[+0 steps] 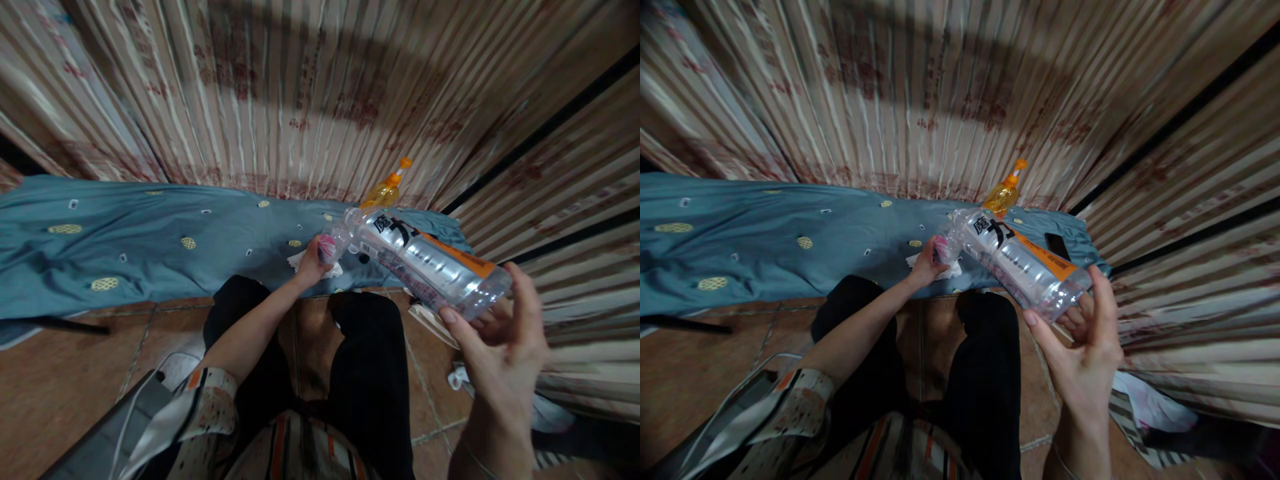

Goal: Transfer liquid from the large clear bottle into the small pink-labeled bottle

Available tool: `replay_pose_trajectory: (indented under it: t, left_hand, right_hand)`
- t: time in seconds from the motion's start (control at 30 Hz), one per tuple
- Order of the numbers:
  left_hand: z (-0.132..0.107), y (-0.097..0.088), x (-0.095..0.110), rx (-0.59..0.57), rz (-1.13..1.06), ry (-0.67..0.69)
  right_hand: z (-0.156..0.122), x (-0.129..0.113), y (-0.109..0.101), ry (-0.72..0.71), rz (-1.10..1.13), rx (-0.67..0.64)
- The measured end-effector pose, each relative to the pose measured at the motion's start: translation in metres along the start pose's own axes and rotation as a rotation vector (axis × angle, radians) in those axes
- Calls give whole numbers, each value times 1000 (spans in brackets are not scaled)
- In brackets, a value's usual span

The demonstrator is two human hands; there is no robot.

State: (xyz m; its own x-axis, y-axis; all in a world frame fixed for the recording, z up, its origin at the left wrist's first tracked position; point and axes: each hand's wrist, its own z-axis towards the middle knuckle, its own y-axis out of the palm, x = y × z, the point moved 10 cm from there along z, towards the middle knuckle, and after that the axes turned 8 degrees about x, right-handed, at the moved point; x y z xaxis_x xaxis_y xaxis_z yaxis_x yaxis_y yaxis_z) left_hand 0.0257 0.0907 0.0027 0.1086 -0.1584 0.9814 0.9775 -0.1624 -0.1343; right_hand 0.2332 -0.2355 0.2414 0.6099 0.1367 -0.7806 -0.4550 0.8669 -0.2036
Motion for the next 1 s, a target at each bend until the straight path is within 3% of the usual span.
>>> replay_pose_trajectory:
  t: [1.0]
  left_hand:
    - [-2,-1,8,7,-22,-27]
  right_hand:
    - [3,-4,-1,-47,26,-22]
